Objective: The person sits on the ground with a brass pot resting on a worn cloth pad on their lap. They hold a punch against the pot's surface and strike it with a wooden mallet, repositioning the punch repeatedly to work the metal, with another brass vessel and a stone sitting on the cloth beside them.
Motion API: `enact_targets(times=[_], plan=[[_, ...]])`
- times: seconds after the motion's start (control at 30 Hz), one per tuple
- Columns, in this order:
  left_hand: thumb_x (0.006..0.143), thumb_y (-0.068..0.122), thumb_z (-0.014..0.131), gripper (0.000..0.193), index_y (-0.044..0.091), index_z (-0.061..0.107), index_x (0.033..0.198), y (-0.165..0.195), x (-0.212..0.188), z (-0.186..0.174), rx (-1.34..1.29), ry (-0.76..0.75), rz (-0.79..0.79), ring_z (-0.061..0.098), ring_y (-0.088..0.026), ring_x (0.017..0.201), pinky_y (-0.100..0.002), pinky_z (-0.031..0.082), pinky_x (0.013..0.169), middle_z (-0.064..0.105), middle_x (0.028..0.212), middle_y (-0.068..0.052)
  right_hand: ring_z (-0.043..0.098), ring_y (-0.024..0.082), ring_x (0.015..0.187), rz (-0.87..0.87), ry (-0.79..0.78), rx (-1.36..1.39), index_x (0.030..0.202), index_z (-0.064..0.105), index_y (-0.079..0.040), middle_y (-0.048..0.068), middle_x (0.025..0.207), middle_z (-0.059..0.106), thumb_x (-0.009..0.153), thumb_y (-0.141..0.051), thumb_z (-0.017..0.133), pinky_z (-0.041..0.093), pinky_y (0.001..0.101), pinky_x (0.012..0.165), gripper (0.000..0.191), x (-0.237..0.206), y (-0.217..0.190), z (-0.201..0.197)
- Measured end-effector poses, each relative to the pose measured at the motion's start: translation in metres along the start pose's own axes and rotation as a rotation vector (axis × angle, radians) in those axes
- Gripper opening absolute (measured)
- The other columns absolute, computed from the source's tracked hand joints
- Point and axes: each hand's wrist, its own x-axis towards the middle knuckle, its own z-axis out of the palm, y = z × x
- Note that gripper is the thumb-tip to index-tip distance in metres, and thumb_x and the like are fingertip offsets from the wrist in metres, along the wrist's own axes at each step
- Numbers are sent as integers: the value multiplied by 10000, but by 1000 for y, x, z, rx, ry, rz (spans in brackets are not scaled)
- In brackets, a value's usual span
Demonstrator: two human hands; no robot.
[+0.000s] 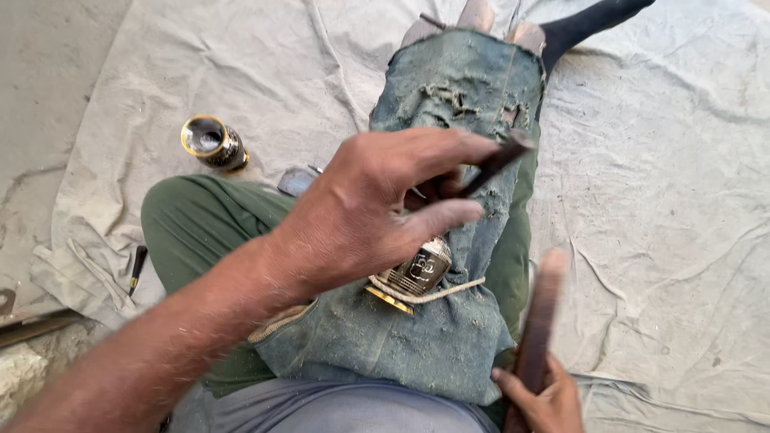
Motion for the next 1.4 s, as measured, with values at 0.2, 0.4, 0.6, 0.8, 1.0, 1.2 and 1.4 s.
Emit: enact_targets(times=[0.2,0.4,0.6,0.8,1.0,1.2,1.4], plan=[[1007,155,657,176,39,580,1114,-19,-14,55,350,145,-87,618,-295,928,-469,520,815,586,984,-131,736,266,1099,-160,1,-53,1415,493,66,227,1184,743,725,-63,834,579,374,940,780,-3,2,32],[1031,214,549,159,54,542,1025,-28,-15,91,392,34,-213,599,-302,805,-500,484,765,568,838,-116,743,285,1113,10,49,-63,1456,484,24,251,1227,743,736,-53,818,571,391,956,798,1,-38,45],[1094,260,494,216,61,573,1066,-78,-28,71,-247,150,-419,613,-164,738,-362,520,661,632,821,-54,712,328,1177,-68,-25,82,1440,460,103,319,1282,685,735,13,761,533,425,1022,772,13,-38,38],[1104,204,524,184,36,557,1172,-99,-48,58,-153,61,-220,667,-170,802,-354,543,716,634,868,-59,716,349,1178,-9,-8,12,1440,470,105,311,1311,666,748,15,709,548,449,1028,737,10,-44,38],[1086,202,564,198,35,570,1193,-82,-38,47,107,59,-29,660,-294,857,-426,523,743,628,926,-126,688,324,1202,3,-3,140,1446,453,103,288,1321,677,758,15,702,500,416,1057,737,3,-48,40],[1075,243,490,179,75,552,1070,-37,-18,79,56,87,-426,638,-300,695,-442,523,591,608,820,-112,629,293,1276,-35,8,182,1444,443,123,269,1363,642,772,30,686,434,385,1105,720,1,-51,41],[1100,239,487,176,79,517,1036,-39,-11,93,142,99,-351,572,-172,670,-391,488,565,579,792,-61,639,305,1268,29,16,191,1432,459,126,292,1346,654,755,33,684,450,394,1100,720,1,-51,39]])
